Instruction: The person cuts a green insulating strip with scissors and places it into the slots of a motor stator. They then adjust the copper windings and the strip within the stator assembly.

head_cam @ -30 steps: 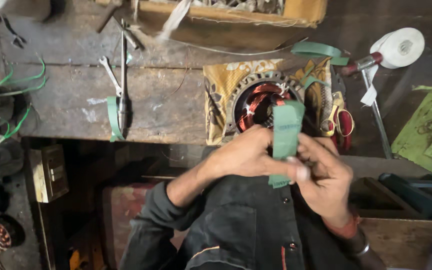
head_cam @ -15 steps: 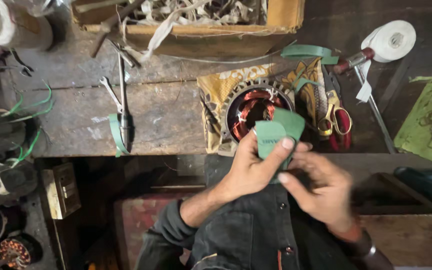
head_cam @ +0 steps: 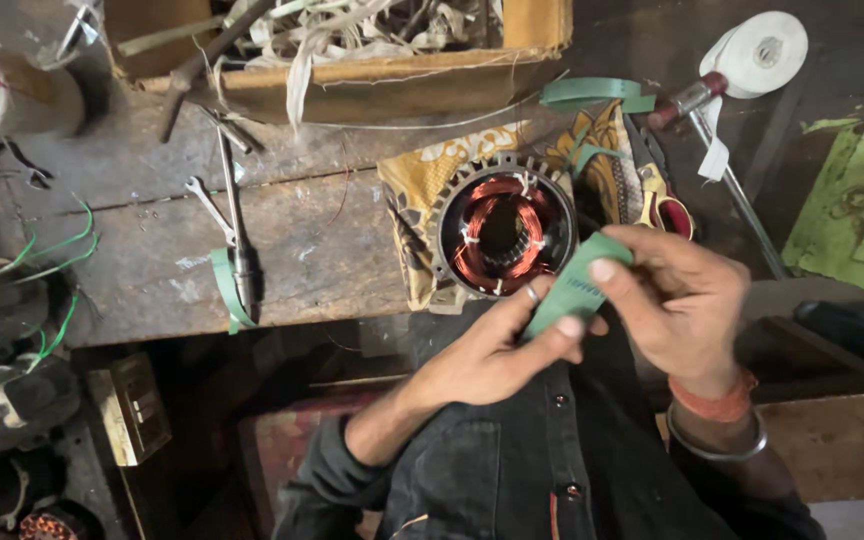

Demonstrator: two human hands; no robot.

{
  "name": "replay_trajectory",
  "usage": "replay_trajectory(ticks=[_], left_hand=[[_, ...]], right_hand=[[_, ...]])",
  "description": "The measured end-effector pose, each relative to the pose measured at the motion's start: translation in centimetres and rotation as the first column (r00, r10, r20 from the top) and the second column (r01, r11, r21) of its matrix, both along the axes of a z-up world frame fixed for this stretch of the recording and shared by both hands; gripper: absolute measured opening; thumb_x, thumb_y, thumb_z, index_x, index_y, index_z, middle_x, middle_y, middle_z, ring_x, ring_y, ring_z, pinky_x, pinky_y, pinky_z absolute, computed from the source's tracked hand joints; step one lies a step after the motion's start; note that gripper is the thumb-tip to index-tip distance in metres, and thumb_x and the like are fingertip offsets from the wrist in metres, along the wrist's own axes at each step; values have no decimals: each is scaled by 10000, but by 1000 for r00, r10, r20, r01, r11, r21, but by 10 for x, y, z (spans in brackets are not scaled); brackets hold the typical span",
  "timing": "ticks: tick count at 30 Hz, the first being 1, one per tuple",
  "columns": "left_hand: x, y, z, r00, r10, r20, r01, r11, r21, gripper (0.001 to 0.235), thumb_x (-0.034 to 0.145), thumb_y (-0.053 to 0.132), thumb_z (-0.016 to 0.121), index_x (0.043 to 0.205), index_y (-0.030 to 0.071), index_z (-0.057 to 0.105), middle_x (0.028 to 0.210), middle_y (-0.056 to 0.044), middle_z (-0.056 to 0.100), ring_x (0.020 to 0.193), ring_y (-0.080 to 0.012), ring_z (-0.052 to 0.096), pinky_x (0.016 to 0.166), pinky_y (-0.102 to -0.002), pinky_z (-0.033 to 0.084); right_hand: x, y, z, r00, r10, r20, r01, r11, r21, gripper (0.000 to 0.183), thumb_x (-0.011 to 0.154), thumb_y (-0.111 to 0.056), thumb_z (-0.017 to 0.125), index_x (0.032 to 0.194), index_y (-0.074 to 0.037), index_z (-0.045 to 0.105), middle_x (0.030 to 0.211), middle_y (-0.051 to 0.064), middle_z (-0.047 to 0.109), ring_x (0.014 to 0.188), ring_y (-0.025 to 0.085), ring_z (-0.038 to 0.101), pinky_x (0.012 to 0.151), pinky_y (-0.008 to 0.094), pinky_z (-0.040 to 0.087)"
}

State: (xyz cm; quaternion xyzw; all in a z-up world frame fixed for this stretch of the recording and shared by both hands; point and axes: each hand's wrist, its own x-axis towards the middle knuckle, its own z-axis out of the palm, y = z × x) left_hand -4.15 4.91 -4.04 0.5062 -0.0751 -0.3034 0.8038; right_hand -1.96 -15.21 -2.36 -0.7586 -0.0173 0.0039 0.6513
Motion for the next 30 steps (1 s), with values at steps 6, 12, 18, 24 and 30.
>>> replay_trajectory(ticks=[6,12,18,24,30], left_hand=[[-2,5,-1,999,-42,28,41,999,15,401,1198,309,402,1288,-14,623,993,-24,645,877,-87,606,824,-262,554],[-1,6,2,999,-53,-1,53,998,17,415,1146,341,390,1254,-4,593,1105,-34,684,836,-75,619,706,-254,569],[2,10,11,995,-98,12,96,991,88,422,1161,344,368,1214,9,618,985,-31,666,780,-79,607,676,-249,545],[12,21,15,971,-234,51,208,930,303,396,1149,327,397,1136,35,665,773,-15,634,650,-82,609,613,-245,523],[30,30,9,984,-145,-107,150,988,39,243,1062,201,561,1222,29,622,1011,-45,744,795,-87,694,646,-263,572]], right_hand=[[-3,-9,-10,998,-6,60,8,1000,-22,264,1005,25,738,1257,81,684,1027,142,754,881,89,703,797,205,574],[-2,-11,-10,997,0,80,5,998,-60,246,985,37,743,1221,85,693,1022,143,762,809,95,720,728,199,584],[-2,-8,-5,997,20,75,-19,1000,-18,239,983,49,736,1211,96,680,1043,163,755,851,122,737,753,220,606],[4,-14,0,993,103,-64,-94,987,130,175,985,70,689,1150,89,631,975,136,736,845,112,702,729,223,578],[-1,-23,-10,1000,-13,11,11,991,132,101,1031,74,683,1112,72,623,881,145,711,697,107,648,619,211,520]])
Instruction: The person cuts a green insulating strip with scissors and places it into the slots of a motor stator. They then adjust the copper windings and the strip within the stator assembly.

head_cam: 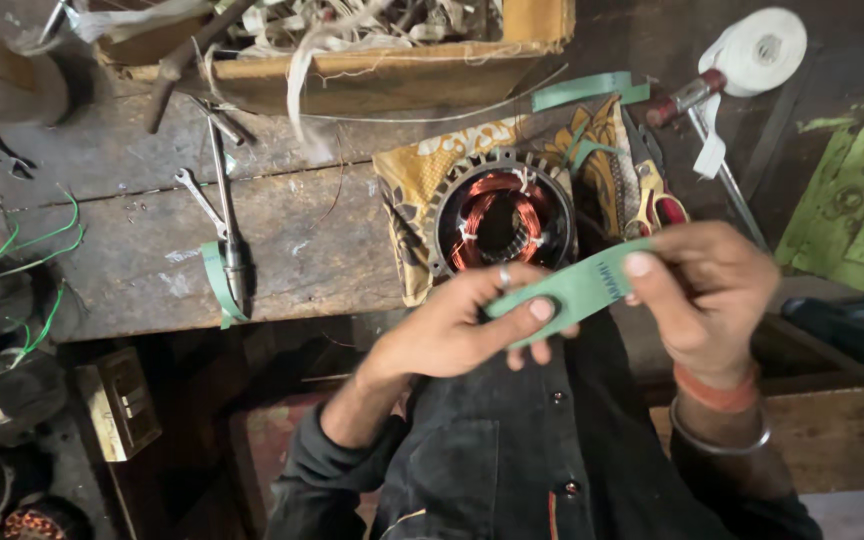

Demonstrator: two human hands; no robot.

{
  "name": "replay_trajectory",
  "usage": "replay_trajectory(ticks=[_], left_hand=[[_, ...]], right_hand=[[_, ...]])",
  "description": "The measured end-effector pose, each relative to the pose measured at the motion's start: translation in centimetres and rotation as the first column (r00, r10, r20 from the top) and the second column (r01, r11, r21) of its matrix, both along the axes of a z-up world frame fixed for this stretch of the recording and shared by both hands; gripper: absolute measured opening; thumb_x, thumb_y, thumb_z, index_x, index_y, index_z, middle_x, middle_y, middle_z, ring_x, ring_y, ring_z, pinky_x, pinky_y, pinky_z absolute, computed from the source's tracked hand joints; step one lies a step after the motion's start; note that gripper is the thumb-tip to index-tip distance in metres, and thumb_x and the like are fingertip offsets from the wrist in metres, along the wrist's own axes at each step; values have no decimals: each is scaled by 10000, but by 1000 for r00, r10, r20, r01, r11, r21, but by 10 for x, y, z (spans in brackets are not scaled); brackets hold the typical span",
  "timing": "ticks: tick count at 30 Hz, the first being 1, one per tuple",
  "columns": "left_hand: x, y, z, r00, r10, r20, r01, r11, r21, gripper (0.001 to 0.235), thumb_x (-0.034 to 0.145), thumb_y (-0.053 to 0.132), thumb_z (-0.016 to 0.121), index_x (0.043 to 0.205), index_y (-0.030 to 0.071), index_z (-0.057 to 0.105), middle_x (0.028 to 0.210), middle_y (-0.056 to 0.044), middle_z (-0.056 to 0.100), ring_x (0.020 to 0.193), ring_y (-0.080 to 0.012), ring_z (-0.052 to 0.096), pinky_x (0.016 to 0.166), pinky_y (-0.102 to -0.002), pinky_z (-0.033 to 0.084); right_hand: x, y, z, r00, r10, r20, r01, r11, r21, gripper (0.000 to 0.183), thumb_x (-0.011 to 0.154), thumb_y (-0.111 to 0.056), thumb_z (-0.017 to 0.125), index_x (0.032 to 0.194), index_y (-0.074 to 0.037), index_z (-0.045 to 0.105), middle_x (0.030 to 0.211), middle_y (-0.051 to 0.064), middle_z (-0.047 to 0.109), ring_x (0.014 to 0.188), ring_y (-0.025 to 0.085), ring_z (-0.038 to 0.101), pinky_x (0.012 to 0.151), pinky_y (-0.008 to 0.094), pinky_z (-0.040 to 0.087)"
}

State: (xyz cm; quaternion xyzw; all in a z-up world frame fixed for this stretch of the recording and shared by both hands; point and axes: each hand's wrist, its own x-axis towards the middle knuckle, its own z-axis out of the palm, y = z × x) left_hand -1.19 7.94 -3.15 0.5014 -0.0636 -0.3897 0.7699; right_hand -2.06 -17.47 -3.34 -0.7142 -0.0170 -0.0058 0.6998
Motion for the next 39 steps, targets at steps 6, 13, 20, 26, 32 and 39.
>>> replay_trajectory(ticks=[6,13,20,26,32,39], left_hand=[[-8,-13,-10,939,343,-12,-343,938,-58,238,989,103,727,1183,-17,660,982,-66,753,850,-100,725,725,-265,601],[-22,-48,-15,847,530,36,-529,848,-18,162,1020,158,744,1060,3,720,854,-15,716,757,-49,646,672,-226,527],[-16,-47,-7,848,515,123,-517,856,-17,142,1052,142,699,1017,6,722,860,7,695,787,-46,643,692,-223,527],[-14,-52,-8,853,511,107,-514,858,-3,134,1043,119,678,1055,-10,711,928,-1,691,794,-63,664,677,-226,533],[-3,-49,-20,808,575,127,-577,816,-18,135,1052,127,672,1070,-6,680,877,-25,726,775,-66,674,692,-232,565],[13,-31,-25,752,633,186,-647,763,19,137,1064,91,675,1085,-39,714,897,-45,740,789,-81,679,713,-241,558]], right_hand=[[-8,6,-23,951,-249,182,213,957,197,102,1076,75,667,1163,60,617,833,150,693,605,134,610,569,225,490],[-14,12,-34,898,-370,240,333,925,183,125,1079,13,714,1121,57,605,808,171,675,571,155,593,544,231,474],[-17,14,-29,890,-376,257,366,926,89,152,1095,15,707,1154,79,582,811,179,695,580,149,594,572,225,472],[-16,13,-27,903,-340,264,340,939,48,130,1105,10,680,1133,108,600,773,162,675,607,154,604,602,235,478],[-2,-29,-47,965,-245,90,224,955,194,164,1119,-86,616,1210,47,641,964,141,728,754,171,710,683,294,613],[-6,-67,-124,968,-231,94,236,728,-643,222,958,-8,758,1164,36,688,1092,157,730,917,200,732,802,309,602]])
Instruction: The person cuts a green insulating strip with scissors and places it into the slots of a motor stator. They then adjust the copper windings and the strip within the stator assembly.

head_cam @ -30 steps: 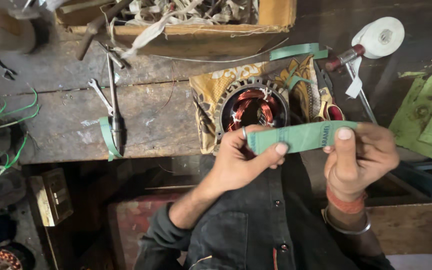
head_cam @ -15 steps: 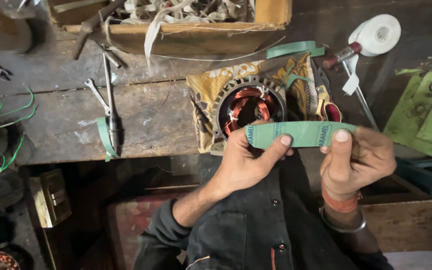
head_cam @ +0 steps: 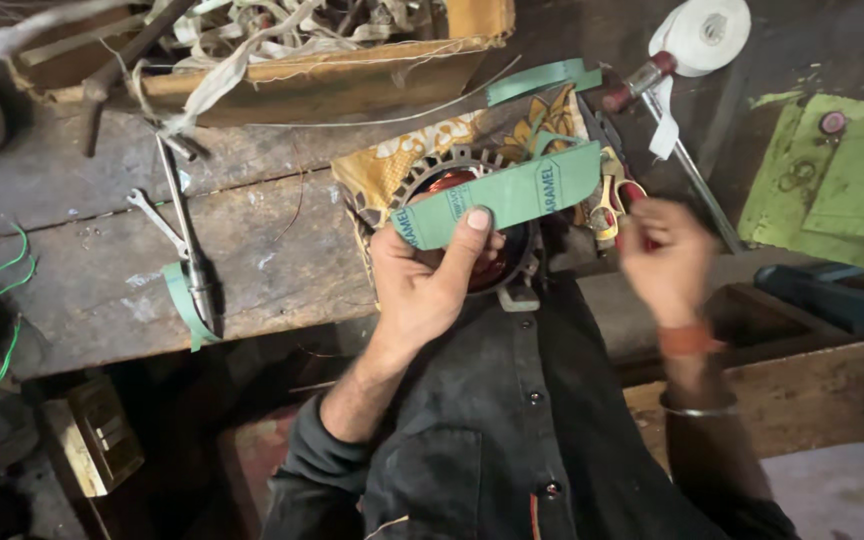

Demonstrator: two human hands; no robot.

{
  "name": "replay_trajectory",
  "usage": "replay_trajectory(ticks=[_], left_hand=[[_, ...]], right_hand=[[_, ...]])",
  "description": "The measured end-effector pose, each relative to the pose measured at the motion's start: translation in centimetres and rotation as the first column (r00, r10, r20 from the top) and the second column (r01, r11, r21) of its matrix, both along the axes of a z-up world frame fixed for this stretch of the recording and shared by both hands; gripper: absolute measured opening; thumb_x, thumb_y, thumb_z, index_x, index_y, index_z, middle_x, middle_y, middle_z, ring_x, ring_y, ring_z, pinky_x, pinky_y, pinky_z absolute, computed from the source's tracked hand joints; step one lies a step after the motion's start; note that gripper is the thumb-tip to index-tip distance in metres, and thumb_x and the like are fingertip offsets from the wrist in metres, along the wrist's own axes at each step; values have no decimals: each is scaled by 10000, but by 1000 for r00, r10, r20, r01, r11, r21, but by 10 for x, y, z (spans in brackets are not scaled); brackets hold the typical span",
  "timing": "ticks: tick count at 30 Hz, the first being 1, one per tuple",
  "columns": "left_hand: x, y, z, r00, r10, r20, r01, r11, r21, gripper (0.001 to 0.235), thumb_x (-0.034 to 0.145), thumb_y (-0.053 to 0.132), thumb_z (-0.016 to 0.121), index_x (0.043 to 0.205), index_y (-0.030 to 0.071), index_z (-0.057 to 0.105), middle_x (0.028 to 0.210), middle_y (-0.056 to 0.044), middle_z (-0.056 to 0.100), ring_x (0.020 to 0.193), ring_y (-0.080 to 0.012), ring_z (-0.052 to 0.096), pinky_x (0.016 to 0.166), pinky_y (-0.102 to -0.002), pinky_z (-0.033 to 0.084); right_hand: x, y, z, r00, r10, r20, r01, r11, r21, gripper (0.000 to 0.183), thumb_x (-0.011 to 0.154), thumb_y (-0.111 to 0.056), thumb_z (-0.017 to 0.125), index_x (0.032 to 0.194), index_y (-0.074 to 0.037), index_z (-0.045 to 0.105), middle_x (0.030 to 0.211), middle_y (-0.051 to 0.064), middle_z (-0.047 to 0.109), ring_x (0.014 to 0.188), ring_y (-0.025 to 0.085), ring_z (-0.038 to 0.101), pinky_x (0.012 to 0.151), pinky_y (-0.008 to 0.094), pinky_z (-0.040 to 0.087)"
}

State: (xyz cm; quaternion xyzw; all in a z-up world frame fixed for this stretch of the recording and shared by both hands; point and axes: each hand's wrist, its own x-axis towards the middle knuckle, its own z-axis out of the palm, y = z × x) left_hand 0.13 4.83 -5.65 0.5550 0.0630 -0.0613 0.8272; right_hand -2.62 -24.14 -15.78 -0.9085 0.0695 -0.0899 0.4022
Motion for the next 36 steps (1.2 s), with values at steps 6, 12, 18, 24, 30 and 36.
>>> replay_trajectory(ticks=[6,12,18,24,30,36], left_hand=[[5,-4,9,997,31,74,-29,999,-28,145,1062,72,683,1156,-38,687,958,-28,722,855,-69,651,782,-232,528],[11,0,24,998,42,53,-39,998,-50,112,1029,73,694,1069,-30,677,866,14,678,749,-34,595,659,-214,486],[13,-6,31,982,39,184,-41,999,12,104,1076,78,691,1082,-25,674,900,15,676,814,-23,599,766,-206,496],[19,-16,45,991,64,117,-55,995,-82,139,1054,67,689,1147,-35,668,979,15,694,883,-31,608,795,-204,501],[23,-32,57,999,-13,53,17,997,-76,127,1060,64,694,1116,-50,683,851,19,652,717,-11,552,623,-184,439],[16,-41,68,979,-92,183,82,995,61,117,1078,78,698,1091,-38,697,893,2,698,768,-7,594,666,-176,482]], right_hand=[[13,13,-43,993,116,16,-95,877,-470,277,795,34,808,1055,-12,725,1050,148,720,974,325,709,861,397,593],[34,-45,-14,911,123,-394,-109,992,59,337,766,-135,869,1028,8,712,919,101,756,768,142,704,654,308,568],[21,-49,-2,626,20,-779,25,999,46,402,852,-294,862,799,84,737,627,134,649,510,160,549,494,313,431],[-49,-3,41,852,266,-452,39,827,561,259,893,-257,720,853,-6,668,681,48,653,586,116,606,547,280,496],[-83,34,78,852,489,-186,-236,676,698,238,811,-146,778,908,-31,593,814,41,600,738,121,561,678,278,477],[-65,63,92,899,422,-119,-203,641,740,266,819,-149,791,936,-24,587,836,42,596,763,123,566,700,273,492]])
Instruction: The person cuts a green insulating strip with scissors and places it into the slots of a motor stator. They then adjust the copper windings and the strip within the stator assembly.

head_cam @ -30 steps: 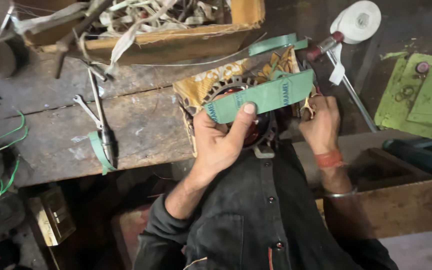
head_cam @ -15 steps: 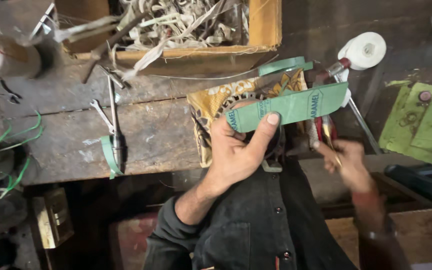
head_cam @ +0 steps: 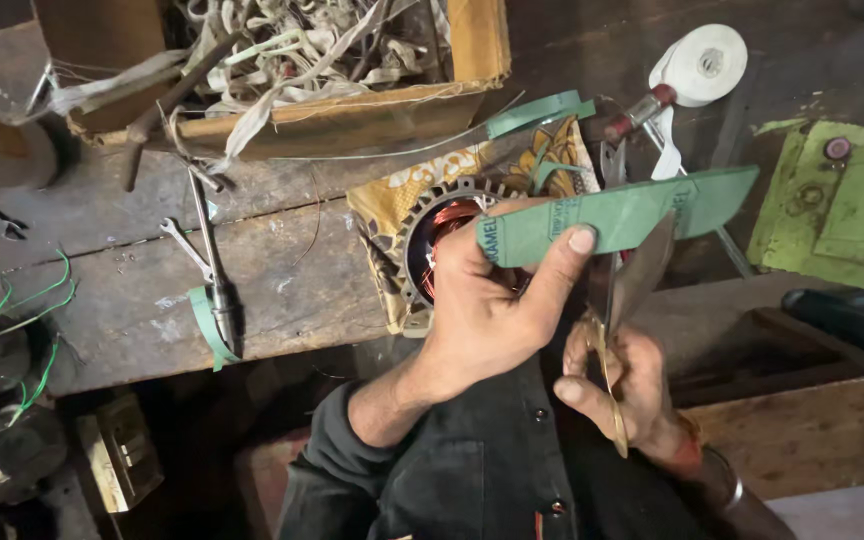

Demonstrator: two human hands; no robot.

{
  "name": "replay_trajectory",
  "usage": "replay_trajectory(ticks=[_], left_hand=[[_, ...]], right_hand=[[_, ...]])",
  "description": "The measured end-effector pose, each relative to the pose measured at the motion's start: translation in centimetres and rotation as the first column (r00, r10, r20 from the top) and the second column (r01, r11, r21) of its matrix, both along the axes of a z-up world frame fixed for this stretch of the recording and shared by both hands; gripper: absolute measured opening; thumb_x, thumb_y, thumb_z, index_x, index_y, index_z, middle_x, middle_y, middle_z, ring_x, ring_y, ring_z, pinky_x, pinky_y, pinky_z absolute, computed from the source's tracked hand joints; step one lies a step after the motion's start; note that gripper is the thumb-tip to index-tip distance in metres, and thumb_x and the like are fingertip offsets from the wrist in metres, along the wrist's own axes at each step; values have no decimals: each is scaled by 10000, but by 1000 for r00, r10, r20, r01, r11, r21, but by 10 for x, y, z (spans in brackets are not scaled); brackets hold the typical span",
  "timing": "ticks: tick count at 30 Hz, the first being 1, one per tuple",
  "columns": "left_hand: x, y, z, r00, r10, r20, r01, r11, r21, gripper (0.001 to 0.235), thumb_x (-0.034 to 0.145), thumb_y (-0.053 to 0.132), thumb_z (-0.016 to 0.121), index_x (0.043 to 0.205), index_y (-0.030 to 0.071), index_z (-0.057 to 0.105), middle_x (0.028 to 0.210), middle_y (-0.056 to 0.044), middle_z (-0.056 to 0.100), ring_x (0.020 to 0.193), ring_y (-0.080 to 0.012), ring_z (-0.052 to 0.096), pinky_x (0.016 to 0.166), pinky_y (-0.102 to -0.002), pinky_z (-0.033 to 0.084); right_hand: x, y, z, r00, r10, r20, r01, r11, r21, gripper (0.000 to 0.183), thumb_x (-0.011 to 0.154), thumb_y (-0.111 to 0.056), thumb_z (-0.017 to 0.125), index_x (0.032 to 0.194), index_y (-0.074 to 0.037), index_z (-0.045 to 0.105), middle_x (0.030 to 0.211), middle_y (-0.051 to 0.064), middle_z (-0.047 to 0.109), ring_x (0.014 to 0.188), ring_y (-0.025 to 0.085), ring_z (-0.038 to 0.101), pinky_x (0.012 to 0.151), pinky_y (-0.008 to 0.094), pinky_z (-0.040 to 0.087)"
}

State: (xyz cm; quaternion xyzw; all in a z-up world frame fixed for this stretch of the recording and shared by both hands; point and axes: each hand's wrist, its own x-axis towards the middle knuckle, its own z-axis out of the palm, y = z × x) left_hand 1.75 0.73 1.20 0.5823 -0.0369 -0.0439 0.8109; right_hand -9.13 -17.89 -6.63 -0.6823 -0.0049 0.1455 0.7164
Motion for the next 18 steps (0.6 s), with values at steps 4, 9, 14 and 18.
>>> replay_trajectory(ticks=[4,9,14,18], left_hand=[[-1,0,3,1000,-11,-17,12,999,30,126,1058,91,709,1097,-29,698,894,-5,712,787,-12,628,689,-182,517],[-2,1,3,999,-28,-30,30,996,86,142,1053,108,720,1095,-27,707,876,-10,713,767,-19,625,680,-188,518],[-1,0,2,1000,-27,7,26,993,112,144,1069,116,713,1108,-22,711,908,-23,720,801,-31,645,715,-195,534],[-1,3,3,999,-29,16,26,989,146,132,1053,110,715,1114,-7,715,917,-36,732,804,-43,668,724,-202,546]], right_hand=[[7,9,5,999,-40,-18,41,994,96,264,851,-157,780,960,-11,588,876,53,608,799,127,571,725,278,493],[6,11,3,999,-46,24,44,996,73,252,860,-151,777,955,-25,579,870,35,620,776,103,574,703,257,494],[3,12,2,995,-101,10,102,994,-38,247,873,-163,780,968,-13,609,786,-23,585,668,30,483,589,200,392],[3,14,4,992,-112,53,121,965,-231,238,872,-195,772,959,2,670,694,-60,585,594,7,439,527,201,346]])
